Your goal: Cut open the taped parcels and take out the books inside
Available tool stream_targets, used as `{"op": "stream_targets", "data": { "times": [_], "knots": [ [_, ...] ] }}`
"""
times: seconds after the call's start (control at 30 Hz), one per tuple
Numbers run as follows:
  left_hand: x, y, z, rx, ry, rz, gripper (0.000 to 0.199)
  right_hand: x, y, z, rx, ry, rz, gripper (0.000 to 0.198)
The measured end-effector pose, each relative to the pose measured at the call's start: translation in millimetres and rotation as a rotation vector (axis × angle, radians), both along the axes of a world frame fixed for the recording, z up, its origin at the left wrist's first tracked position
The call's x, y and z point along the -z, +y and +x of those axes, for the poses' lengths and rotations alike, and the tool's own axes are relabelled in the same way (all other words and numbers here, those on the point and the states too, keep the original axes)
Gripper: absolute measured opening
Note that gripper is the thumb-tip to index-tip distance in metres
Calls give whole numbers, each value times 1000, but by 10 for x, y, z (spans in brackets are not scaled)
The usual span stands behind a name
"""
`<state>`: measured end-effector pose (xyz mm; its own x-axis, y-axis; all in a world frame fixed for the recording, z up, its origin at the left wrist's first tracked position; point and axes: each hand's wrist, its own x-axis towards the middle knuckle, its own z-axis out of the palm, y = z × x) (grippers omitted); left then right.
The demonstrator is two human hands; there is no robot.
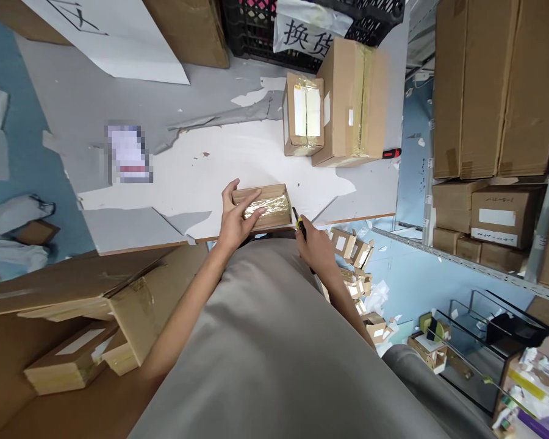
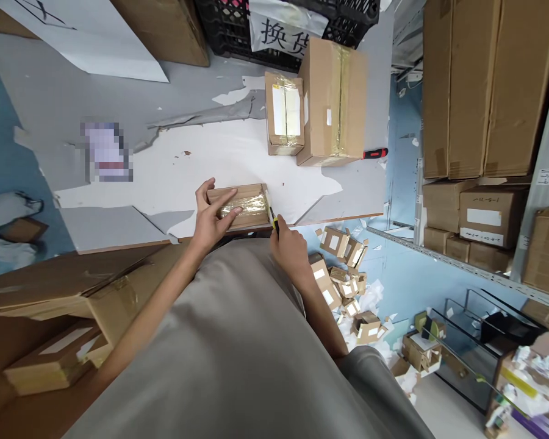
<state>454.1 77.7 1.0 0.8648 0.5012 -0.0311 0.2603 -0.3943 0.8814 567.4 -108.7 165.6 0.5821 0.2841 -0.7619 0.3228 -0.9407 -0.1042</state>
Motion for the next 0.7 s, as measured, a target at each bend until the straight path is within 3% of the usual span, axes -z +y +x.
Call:
{"op": "stream_targets", "data": {
  "times": [0.2,0.47,0.53,0.6,0.7],
  "knots": [
    [20,-12,-14,-6,7,-5,62,7,69,11,-73,-29,-17,64],
    [22,-40,32,15,-10,-6,56,28,127,-57,-42,-73,-79,63],
    [15,-4,1,11,-15,-20,57,-11,76,-46,-6,-56,-9,60],
    [13,73,-82,-13,-24,-24,60,-16,-30,2,73,18,155,50],
    [33,255,-318,-87,-21,-12,64,215,-196,155,267,85,414,44]
  ]
}}
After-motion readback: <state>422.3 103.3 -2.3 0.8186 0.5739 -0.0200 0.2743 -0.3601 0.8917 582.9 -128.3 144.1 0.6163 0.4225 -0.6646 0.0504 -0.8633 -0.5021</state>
